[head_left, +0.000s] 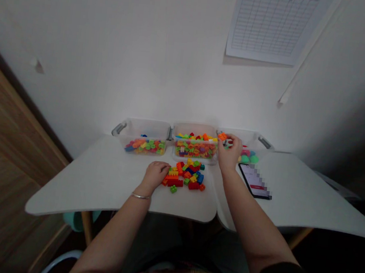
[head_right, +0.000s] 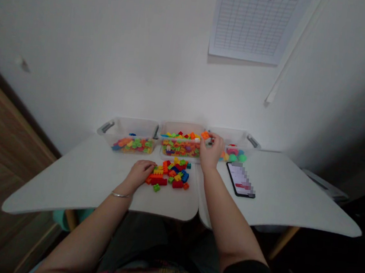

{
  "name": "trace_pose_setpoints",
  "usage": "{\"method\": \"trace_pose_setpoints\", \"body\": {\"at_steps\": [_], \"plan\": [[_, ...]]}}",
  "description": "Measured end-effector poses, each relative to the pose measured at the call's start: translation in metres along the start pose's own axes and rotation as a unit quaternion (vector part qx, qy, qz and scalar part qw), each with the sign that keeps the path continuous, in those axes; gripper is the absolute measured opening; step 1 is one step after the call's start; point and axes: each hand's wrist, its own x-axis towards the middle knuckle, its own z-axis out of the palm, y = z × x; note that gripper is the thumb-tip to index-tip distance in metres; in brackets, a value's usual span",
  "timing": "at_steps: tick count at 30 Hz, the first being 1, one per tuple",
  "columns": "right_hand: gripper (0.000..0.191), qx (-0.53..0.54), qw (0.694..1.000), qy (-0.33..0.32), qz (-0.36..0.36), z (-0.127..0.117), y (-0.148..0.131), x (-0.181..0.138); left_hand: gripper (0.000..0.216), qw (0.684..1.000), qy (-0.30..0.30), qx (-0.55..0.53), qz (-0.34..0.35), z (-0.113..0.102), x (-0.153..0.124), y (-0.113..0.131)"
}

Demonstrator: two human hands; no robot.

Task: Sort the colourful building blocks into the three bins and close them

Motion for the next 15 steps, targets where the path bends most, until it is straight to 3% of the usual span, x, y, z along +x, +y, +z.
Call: {"method": "trace_pose_setpoints", "body": {"at_steps": [3, 9, 15], "plan": [[0.026, -0.024, 0.999, -0.035, 0.020, 0.017, -0.008, 0.020, 0.031, 1.000, -0.003, -0.004, -0.001, 0.000, 0.000, -0.001], [0.026, -0.125, 0.965, -0.213, 0.088, 0.048, -0.015, 0.036, 0.031, 1.000, -0.005, 0.000, -0.005, 0.001, 0.000, -0.002], [0.031, -0.154, 0.947, -0.255, 0.120, 0.055, -0.017, 0.040, 0.030, 1.000, -0.002, 0.005, -0.001, 0.000, 0.000, 0.000]]}}
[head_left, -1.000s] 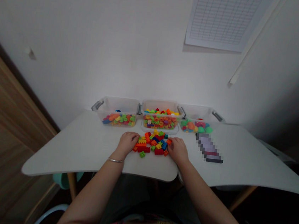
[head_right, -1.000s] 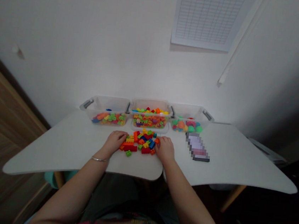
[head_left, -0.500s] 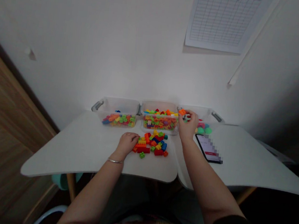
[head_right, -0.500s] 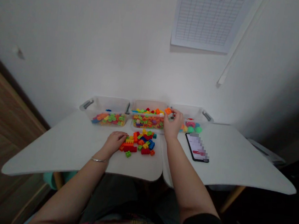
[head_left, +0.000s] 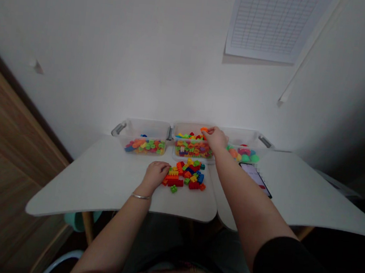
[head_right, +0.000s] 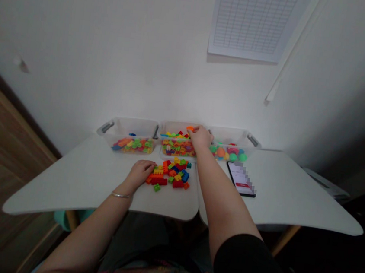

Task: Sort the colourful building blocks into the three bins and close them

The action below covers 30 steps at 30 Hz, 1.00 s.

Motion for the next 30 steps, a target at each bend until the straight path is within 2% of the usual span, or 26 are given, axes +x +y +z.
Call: {"method": "trace_pose_setpoints", "body": {"at_steps": [6, 10, 12, 15, 18, 20, 25, 27, 30], "plan": [[0.026, 0.001, 1.000, -0.011, -0.001, 0.000, 0.004, -0.003, 0.028, 1.000, 0.001, -0.004, -0.003, -0.001, 0.000, 0.001], [0.021, 0.057, 0.998, -0.009, -0.010, -0.001, 0.008, -0.004, 0.029, 1.000, 0.004, -0.003, 0.000, 0.000, 0.000, 0.000], [0.021, 0.096, 0.995, 0.016, -0.025, -0.002, 0.011, -0.005, 0.029, 1.000, 0.007, 0.000, 0.001, 0.001, 0.000, -0.001], [0.023, 0.151, 0.981, 0.086, -0.084, -0.007, 0.016, -0.013, 0.029, 1.000, 0.007, -0.001, 0.004, 0.001, 0.000, -0.001], [0.026, 0.200, 0.960, 0.145, -0.128, -0.011, 0.026, -0.034, 0.030, 1.000, 0.004, -0.008, 0.004, 0.001, -0.001, -0.001], [0.026, 0.220, 0.954, 0.153, -0.131, -0.013, 0.036, -0.053, 0.030, 1.000, 0.004, -0.009, -0.001, 0.000, -0.001, 0.000], [0.019, 0.138, 0.974, 0.077, -0.164, -0.006, 0.066, -0.090, 0.030, 1.000, 0.002, -0.014, -0.007, -0.003, -0.001, 0.004], [0.018, 0.078, 0.975, 0.017, -0.206, -0.003, 0.076, -0.097, 0.029, 1.000, 0.002, -0.011, -0.005, -0.004, -0.001, 0.004], [0.022, -0.006, 0.958, -0.083, -0.274, 0.002, 0.085, -0.102, 0.029, 1.000, 0.002, -0.006, -0.004, -0.004, -0.001, 0.004]]}}
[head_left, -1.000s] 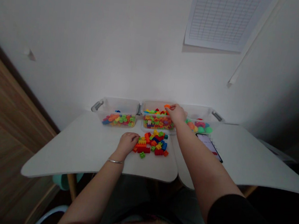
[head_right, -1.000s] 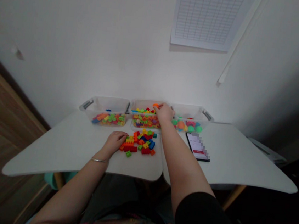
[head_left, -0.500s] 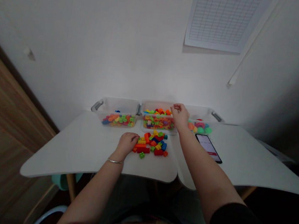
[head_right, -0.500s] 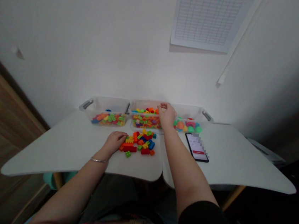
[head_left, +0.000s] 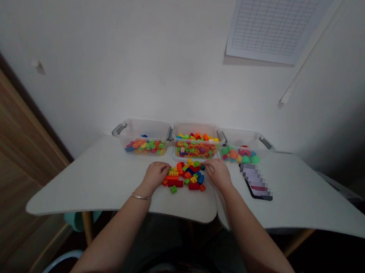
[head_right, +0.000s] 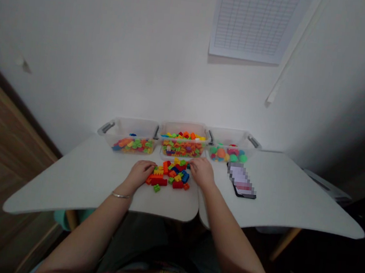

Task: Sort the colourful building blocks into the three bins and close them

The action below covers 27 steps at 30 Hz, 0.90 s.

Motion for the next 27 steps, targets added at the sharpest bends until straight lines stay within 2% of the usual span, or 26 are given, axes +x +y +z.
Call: {"method": "trace_pose_setpoints", "body": {"at_steps": [3, 7, 12, 20, 27], "plan": [[0.033, -0.034, 0.998, -0.057, -0.019, 0.005, 0.003, -0.006, 0.029, 1.000, 0.000, 0.001, -0.001, 0.001, 0.000, -0.001], [0.038, -0.057, 0.996, -0.066, -0.030, 0.010, 0.006, -0.013, 0.030, 1.000, 0.002, -0.002, -0.001, 0.003, 0.000, -0.003], [0.040, -0.094, 0.994, -0.058, -0.017, 0.012, 0.015, -0.019, 0.030, 1.000, -0.001, 0.000, 0.003, 0.003, 0.001, -0.003], [0.042, -0.087, 0.995, -0.057, 0.009, 0.020, 0.026, -0.025, 0.029, 1.000, 0.004, 0.000, 0.003, 0.003, 0.000, -0.003], [0.026, -0.127, 0.990, -0.009, 0.068, 0.011, 0.019, -0.026, 0.031, 1.000, -0.006, 0.005, -0.004, -0.001, 0.000, 0.000]]}}
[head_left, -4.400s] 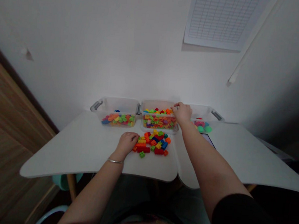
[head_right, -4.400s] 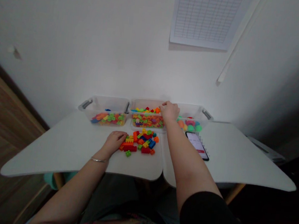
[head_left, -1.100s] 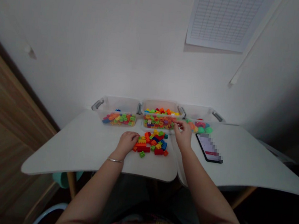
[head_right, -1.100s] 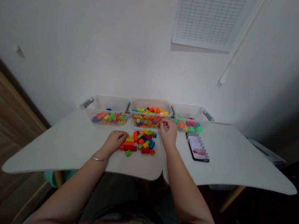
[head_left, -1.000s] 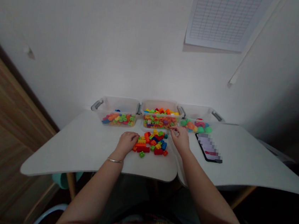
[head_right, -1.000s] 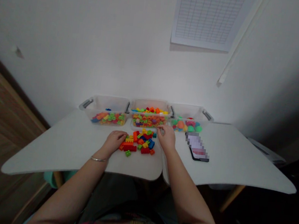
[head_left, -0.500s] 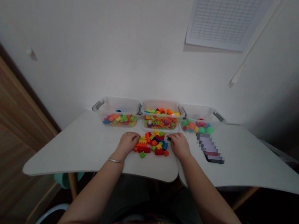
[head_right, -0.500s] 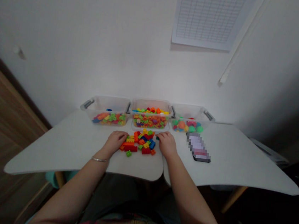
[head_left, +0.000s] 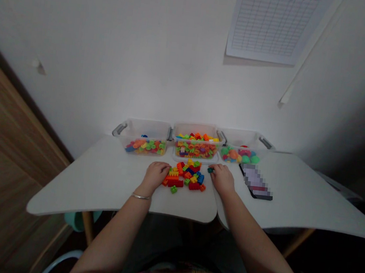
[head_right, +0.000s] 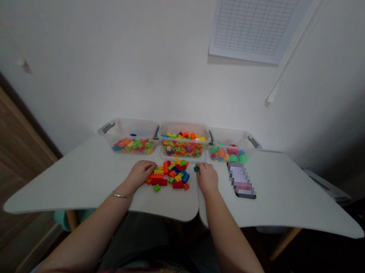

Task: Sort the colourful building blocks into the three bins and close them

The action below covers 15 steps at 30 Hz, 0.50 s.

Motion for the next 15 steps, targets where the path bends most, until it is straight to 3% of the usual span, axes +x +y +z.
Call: {"method": "trace_pose_setpoints", "body": {"at_steps": [4, 7, 12, 15], "plan": [[0.019, 0.102, 0.991, 0.072, 0.043, -0.005, -0.002, 0.003, 0.030, 1.000, 0.004, 0.003, -0.001, -0.001, 0.000, 0.002], [0.023, 0.190, 0.967, 0.156, 0.062, -0.012, -0.005, 0.014, 0.030, 1.000, 0.001, 0.007, -0.003, -0.001, 0.000, 0.002], [0.026, 0.272, 0.909, 0.290, 0.122, -0.034, -0.016, 0.052, 0.032, 1.000, -0.005, 0.007, 0.000, 0.001, 0.001, 0.000], [0.028, 0.286, 0.889, 0.331, 0.132, -0.045, -0.023, 0.080, 0.032, 1.000, 0.000, 0.003, 0.004, 0.003, 0.002, -0.002]]}}
